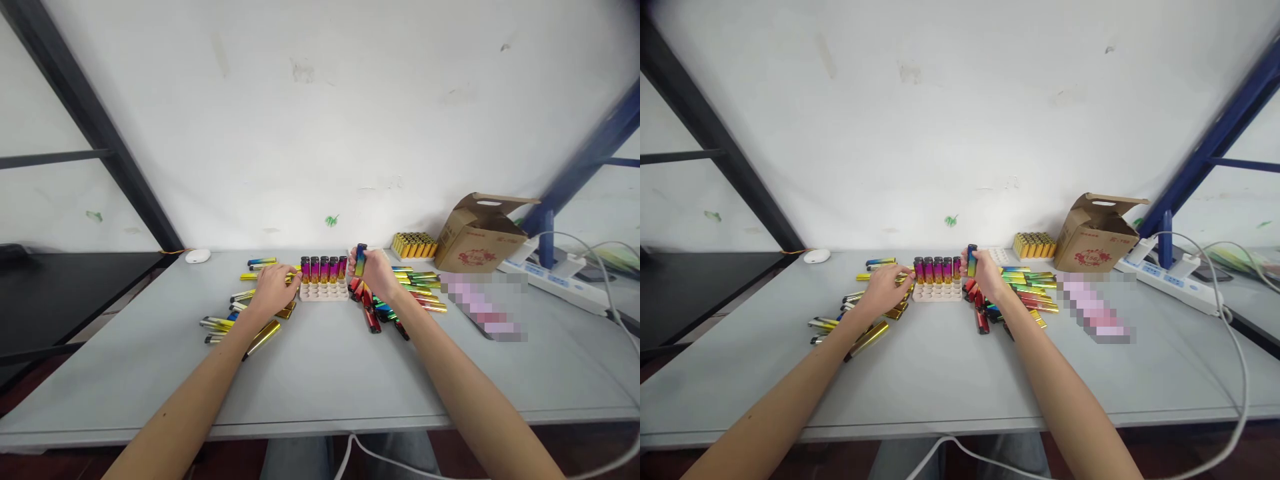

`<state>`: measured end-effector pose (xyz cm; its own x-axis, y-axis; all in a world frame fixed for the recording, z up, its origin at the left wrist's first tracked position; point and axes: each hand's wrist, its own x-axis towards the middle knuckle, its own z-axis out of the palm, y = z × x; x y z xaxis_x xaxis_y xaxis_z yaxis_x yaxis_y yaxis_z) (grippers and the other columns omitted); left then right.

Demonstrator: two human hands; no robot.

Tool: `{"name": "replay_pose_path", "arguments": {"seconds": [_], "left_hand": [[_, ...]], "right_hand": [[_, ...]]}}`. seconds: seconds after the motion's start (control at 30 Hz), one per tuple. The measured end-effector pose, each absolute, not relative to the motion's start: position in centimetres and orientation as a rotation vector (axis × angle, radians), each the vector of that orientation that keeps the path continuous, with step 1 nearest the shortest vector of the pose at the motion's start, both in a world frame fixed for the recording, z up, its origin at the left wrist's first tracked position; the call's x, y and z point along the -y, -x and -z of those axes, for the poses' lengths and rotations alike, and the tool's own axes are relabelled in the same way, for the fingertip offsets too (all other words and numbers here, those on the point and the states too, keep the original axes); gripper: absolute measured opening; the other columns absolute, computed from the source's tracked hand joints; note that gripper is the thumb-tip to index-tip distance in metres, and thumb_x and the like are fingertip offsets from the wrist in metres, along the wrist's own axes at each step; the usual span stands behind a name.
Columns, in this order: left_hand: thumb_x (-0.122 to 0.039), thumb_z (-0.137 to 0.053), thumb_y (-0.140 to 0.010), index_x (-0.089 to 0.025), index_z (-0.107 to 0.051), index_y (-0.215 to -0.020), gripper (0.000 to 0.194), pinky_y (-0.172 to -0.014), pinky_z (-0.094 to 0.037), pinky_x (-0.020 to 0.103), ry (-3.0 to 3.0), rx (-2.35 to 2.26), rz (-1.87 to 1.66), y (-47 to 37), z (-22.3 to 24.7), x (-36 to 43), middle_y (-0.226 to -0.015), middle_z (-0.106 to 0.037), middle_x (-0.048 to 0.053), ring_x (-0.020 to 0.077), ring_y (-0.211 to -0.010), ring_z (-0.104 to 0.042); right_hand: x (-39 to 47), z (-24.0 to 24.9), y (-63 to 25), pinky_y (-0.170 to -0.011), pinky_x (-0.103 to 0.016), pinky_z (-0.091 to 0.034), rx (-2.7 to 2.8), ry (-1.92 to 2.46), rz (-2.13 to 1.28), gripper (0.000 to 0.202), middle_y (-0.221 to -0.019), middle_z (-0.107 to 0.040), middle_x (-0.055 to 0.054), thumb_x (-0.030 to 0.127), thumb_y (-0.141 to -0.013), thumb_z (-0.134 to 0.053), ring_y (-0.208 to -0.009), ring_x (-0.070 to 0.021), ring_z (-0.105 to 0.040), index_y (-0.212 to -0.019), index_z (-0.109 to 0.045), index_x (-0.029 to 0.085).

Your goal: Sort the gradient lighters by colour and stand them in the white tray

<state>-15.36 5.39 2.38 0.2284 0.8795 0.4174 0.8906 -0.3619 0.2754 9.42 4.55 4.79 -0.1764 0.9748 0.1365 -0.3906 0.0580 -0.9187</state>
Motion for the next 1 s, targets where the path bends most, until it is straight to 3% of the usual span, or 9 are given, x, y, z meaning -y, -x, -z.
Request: {"name": "replay_pose_path", "arguments": {"seconds": [0.37, 0.57, 0.67, 0.8, 1.0], "left_hand": [[-0.038, -0.045, -0.09, -0.02, -0.068, -0.093, 0.029, -0.095, -0.041, 0.041, 2.447, 1.745, 0.836, 15.2, -2.7, -5.1, -0.099, -0.071, 0.007, 0.0268, -0.103, -0.061], [-0.038, -0.045, -0.09, -0.021, -0.068, -0.093, 0.029, -0.095, -0.041, 0.042, 2.461, 1.747, 0.832, 15.1, -2.8, -4.9, -0.1, -0.071, 0.007, 0.0275, -0.106, -0.06], [-0.039, -0.044, -0.091, -0.021, -0.068, -0.093, 0.03, -0.095, -0.04, 0.042, 2.459, 1.742, 0.829, 15.1, -2.8, -4.8, -0.1, -0.071, 0.007, 0.0274, -0.106, -0.059], [-0.041, -0.042, -0.092, -0.021, -0.068, -0.092, 0.032, -0.095, -0.041, 0.042, 2.46, 1.743, 0.839, 15.0, -2.9, -4.8, -0.099, -0.071, 0.007, 0.027, -0.105, -0.06], [-0.041, -0.041, -0.093, -0.02, -0.068, -0.091, 0.034, -0.096, -0.04, 0.042, 2.465, 1.735, 0.855, 15.0, -2.9, -4.7, -0.097, -0.071, 0.007, 0.0272, -0.104, -0.06]], "right_hand": [[-5.3, -4.0, -10.9, -0.08, -0.029, -0.045, 1.465, 0.987, -0.977, 0.035, -0.092, -0.068, -0.003, 0.055, -0.08, -0.061, -0.09, -0.018, -0.059, -0.091, -0.069, 0.022], [-5.0, -3.8, -10.4, -0.064, -0.026, -0.045, 1.45, 0.922, -1.051, 0.039, -0.072, -0.057, 0.001, 0.056, -0.083, -0.056, -0.067, -0.0129, -0.053, -0.098, -0.066, 0.021], [-5.0, -3.7, -9.9, -0.06, -0.024, -0.044, 1.314, 0.891, -1.161, 0.046, -0.07, -0.052, 0.002, 0.059, -0.085, -0.05, -0.061, -0.0108, -0.048, -0.1, -0.068, 0.02], [-5.1, -3.8, -9.9, -0.066, -0.025, -0.046, 1.229, 0.864, -1.235, 0.039, -0.078, -0.057, 0.0, 0.053, -0.081, -0.057, -0.066, -0.0112, -0.052, -0.101, -0.069, 0.021], [-5.3, -3.9, -10.9, -0.082, -0.03, -0.047, 1.357, 0.961, -1.005, 0.03, -0.088, -0.066, -0.003, 0.037, -0.066, -0.077, -0.087, -0.0168, -0.061, -0.089, -0.065, 0.021]]}}
